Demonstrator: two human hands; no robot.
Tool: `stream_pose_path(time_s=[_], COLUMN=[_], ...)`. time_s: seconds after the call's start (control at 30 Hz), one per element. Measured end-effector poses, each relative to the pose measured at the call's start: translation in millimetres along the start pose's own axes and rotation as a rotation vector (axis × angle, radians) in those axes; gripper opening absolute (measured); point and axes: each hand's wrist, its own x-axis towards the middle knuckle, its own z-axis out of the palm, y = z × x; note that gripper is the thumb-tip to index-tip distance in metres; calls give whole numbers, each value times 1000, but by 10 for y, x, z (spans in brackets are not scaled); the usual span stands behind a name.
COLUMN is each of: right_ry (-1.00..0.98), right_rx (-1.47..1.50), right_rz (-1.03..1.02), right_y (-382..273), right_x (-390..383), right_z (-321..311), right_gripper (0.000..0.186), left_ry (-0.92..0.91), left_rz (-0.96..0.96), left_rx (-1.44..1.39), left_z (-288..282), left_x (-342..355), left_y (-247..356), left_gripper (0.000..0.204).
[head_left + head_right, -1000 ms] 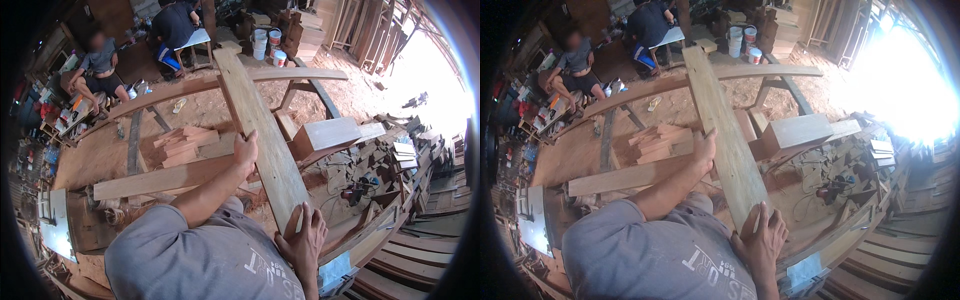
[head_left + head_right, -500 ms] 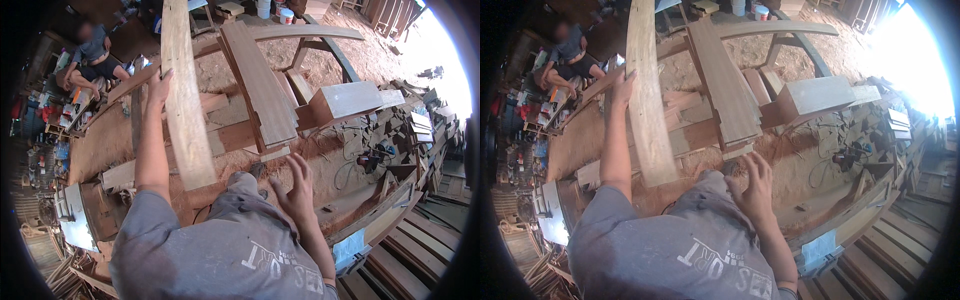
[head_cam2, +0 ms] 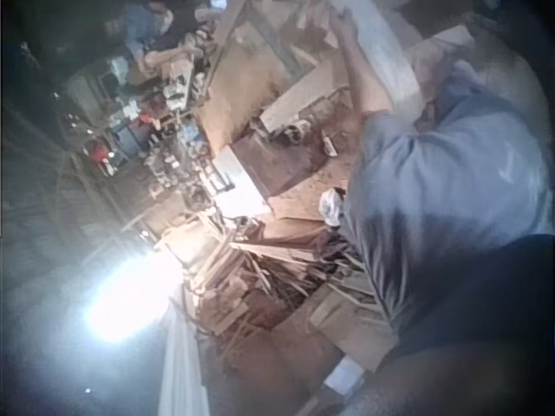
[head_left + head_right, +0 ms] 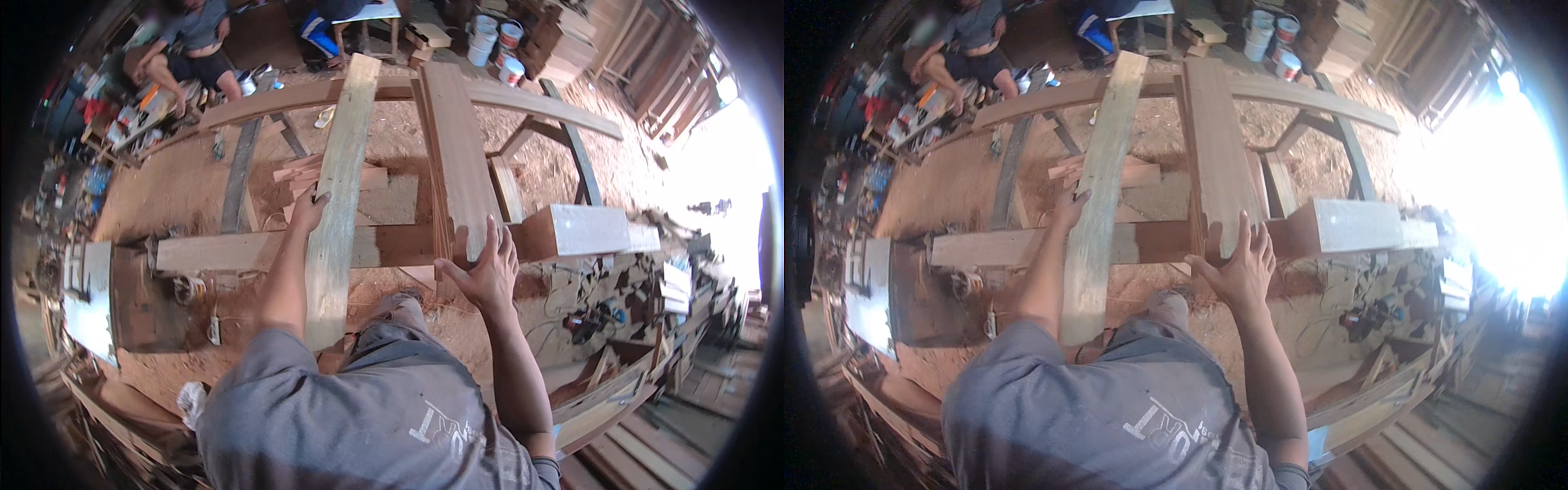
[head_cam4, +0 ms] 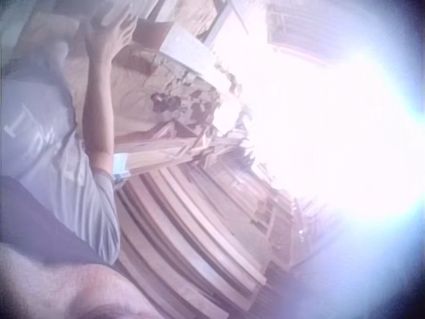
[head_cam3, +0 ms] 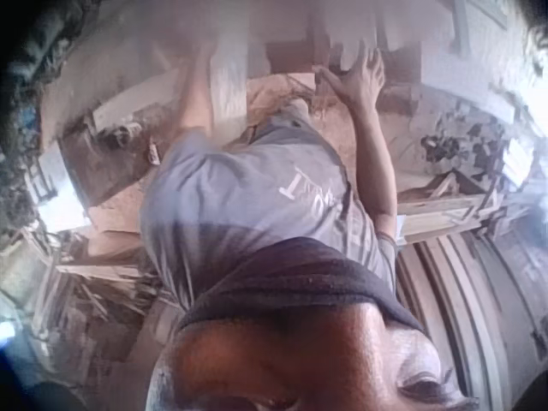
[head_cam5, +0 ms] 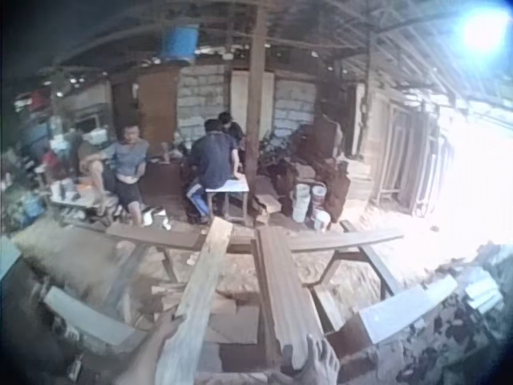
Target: The person measures a wooden plank with a tape measure, marks it with a pencil and square, and cuts it using a circular saw. The person repeats this process for additional planks, stacking the cut pieces on the workbench.
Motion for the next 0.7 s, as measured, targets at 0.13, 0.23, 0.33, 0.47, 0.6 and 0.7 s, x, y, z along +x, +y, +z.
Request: stream_pose_path(time_s=[0.13,0.23,0.33,0.47,0.6,0.7], right_ry=[-217,-272,-221,-186,-179,-204], right_rx=[-90,-115,-84,-112,-128,-85], right_rz=[71,103,110,107,132,109], right_y=[-230,-206,-177,-225,34,113], right_x=[376,455,457,461,505,628], right_z=[-62,8,50,57,-69,-356], right_gripper=[144,141,134,128,129,128], left_ry=[-48,-19,82,138,125,91], left_rz=[-134,-200,-200,-87,-132,-281], left_rx=[298,298,278,316,389,436], left_z=[-141,-91,-14,-96,-94,-315], left_x=[99,112,240,632,822,1055], left_y=[121,104,-1,-117,173,-102], left_gripper=[53,51,48,48,54,60])
